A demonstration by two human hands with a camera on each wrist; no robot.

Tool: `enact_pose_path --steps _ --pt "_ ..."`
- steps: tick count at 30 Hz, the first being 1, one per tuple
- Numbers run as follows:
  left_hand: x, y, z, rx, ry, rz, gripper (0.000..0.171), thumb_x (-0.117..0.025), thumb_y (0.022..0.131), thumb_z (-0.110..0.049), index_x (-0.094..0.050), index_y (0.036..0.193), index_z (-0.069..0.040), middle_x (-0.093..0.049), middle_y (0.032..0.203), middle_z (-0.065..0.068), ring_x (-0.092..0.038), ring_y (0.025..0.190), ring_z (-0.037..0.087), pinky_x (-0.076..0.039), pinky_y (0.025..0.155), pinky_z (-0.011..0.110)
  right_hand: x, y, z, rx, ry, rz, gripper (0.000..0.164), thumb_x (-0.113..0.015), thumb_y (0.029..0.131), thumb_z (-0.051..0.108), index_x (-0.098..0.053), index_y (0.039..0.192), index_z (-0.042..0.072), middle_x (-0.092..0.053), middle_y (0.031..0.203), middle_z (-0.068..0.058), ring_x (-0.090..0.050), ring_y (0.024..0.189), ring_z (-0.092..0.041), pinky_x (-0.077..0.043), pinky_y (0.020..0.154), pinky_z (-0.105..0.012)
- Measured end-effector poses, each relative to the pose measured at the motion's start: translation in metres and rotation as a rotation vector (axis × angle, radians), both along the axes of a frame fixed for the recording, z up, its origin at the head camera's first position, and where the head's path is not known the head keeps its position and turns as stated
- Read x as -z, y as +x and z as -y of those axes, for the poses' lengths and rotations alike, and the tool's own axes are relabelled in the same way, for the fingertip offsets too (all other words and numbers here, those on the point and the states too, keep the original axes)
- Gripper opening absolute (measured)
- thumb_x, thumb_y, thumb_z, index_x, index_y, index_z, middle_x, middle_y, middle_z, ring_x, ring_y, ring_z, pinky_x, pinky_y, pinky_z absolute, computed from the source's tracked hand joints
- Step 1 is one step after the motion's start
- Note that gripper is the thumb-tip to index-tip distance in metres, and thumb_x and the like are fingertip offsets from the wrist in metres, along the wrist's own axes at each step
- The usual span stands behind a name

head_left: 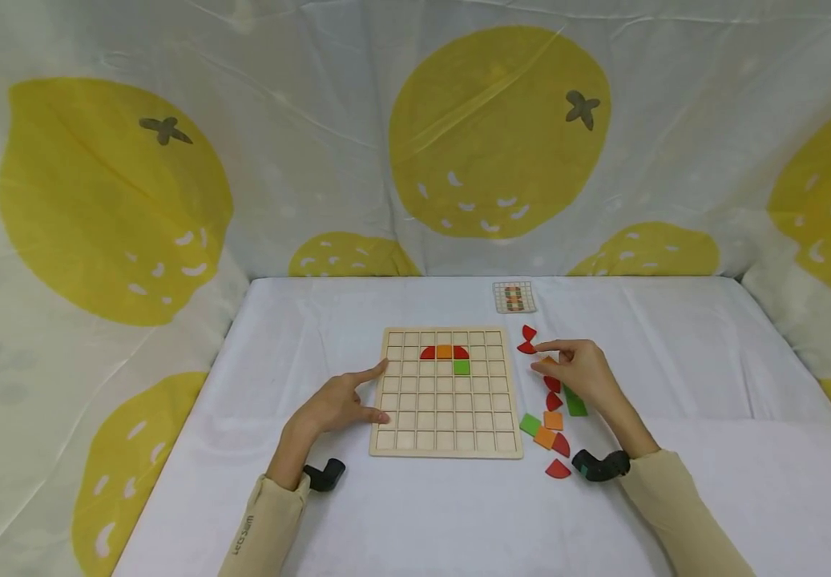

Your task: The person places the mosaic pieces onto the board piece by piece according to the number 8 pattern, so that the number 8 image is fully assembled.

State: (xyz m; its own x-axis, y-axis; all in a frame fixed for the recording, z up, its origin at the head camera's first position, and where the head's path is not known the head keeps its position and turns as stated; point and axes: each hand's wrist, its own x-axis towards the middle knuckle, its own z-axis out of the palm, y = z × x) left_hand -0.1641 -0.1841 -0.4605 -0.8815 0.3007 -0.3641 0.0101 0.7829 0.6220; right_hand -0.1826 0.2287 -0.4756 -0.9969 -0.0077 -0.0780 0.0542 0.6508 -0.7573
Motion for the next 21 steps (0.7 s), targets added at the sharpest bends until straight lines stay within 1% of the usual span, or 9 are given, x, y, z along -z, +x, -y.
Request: enact_pose_path --steps 3,8,11,13,18,21 --pt "0.000 0.000 0.000 0.001 0.001 -0.005 0.099 -0.089 0.080 -0.039 -0.033 0.162 -0.034 -0.031 0.059 -0.006 -0.031 0.056 0.011 -0.029 0.058 0.027 0.000 -0.009 0.005 -0.030 0.002 0.005 0.037 -0.082 0.090 0.023 -0.076 0.121 0.005 -0.039 0.060 0.000 -0.038 0.050 -0.017 -0.027 0.046 -0.025" --pt "0.002 0.000 -0.001 0.007 0.011 -0.011 0.100 -0.089 0.080 -0.040 -0.033 0.162 -0.034 -0.030 0.059 -0.006 -0.030 0.055 0.011 -0.029 0.057 0.026 0.001 -0.018 0.011 -0.046 0.053 -0.008 0.036 -0.080 0.091 0.021 -0.076 0.122 0.004 -0.042 0.059 0.000 -0.040 0.049 -0.017 -0.029 0.047 -0.025" --pt "0.002 0.000 -0.002 0.005 0.016 -0.006 0.100 -0.090 0.079 -0.040 -0.033 0.162 -0.034 -0.029 0.059 -0.006 -0.030 0.056 0.011 -0.028 0.057 0.026 0.002 -0.018 0.012 -0.057 0.069 -0.004 0.031 -0.081 0.091 0.019 -0.078 0.118 0.004 -0.043 0.059 -0.001 -0.041 0.050 -0.017 -0.030 0.048 -0.025" --pt "0.001 0.000 -0.002 0.000 0.019 -0.002 0.100 -0.090 0.079 -0.039 -0.034 0.161 -0.034 -0.029 0.059 -0.006 -0.030 0.056 0.011 -0.028 0.057 0.026 0.002 -0.018 0.012 -0.065 0.073 0.001 0.031 -0.081 0.091 0.019 -0.078 0.117 0.004 -0.043 0.059 -0.002 -0.041 0.050 -0.018 -0.030 0.047 -0.025" --pt "0.001 0.001 -0.002 0.000 0.012 -0.003 0.100 -0.090 0.080 -0.039 -0.034 0.162 -0.034 -0.029 0.060 -0.006 -0.030 0.056 0.011 -0.027 0.058 0.026 0.001 -0.016 0.010 -0.074 0.076 0.014 0.037 -0.081 0.091 0.020 -0.075 0.124 0.004 -0.043 0.060 -0.002 -0.039 0.048 -0.017 -0.030 0.047 -0.025" --pt "0.000 0.001 0.000 0.004 0.013 -0.007 0.099 -0.089 0.080 -0.039 -0.034 0.162 -0.032 -0.028 0.059 -0.007 -0.029 0.056 0.010 -0.028 0.058 0.026 0.001 -0.017 0.010 -0.102 0.068 0.032 0.036 -0.080 0.091 0.020 -0.075 0.124 0.005 -0.043 0.061 -0.001 -0.040 0.050 -0.017 -0.030 0.048 -0.025"
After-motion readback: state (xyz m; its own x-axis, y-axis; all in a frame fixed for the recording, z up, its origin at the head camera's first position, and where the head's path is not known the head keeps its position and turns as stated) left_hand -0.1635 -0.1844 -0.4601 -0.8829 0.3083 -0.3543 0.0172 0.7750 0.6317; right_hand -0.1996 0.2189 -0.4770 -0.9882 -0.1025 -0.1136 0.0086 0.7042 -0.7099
